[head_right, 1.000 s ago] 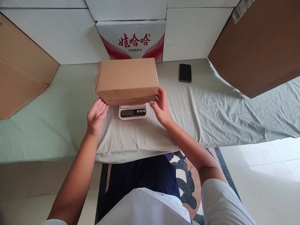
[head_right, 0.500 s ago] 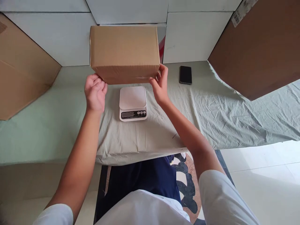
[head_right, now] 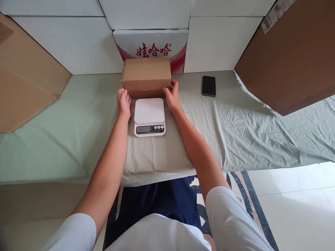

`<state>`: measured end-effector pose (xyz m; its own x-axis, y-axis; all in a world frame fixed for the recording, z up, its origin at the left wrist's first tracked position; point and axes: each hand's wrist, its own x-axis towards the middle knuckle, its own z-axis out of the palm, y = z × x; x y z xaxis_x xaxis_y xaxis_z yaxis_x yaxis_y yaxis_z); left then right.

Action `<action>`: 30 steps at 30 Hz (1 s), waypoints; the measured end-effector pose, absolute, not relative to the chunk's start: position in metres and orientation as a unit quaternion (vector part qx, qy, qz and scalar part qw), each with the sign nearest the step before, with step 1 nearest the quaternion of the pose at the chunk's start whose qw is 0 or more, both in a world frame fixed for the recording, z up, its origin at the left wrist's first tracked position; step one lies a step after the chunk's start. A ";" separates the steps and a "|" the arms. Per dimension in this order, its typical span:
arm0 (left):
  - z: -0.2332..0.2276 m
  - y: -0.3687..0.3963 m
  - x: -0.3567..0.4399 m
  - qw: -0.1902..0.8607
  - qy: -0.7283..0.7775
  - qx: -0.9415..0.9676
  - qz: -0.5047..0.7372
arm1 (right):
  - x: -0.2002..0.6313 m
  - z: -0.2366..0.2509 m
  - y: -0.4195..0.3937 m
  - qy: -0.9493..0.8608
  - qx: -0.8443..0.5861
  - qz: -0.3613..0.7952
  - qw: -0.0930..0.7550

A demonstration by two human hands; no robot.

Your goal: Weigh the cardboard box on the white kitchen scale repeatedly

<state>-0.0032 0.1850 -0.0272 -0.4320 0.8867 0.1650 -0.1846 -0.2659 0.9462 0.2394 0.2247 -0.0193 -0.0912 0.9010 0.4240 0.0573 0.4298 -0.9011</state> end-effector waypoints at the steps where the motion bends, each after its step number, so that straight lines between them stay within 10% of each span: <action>1: -0.028 0.186 -0.004 0.382 0.467 0.375 0.703 | 0.239 -0.020 0.226 -0.617 -0.387 0.382 0.568; 30: -0.024 0.178 -0.036 0.378 0.515 0.330 0.695 | 0.250 -0.040 0.239 -0.517 -0.412 0.400 0.634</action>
<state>-0.0357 0.1780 -0.0235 -0.4969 0.8649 0.0704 -0.1853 -0.1850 0.9651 0.2499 0.2395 -0.0405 0.1440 0.9344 0.3258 -0.0813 0.3393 -0.9372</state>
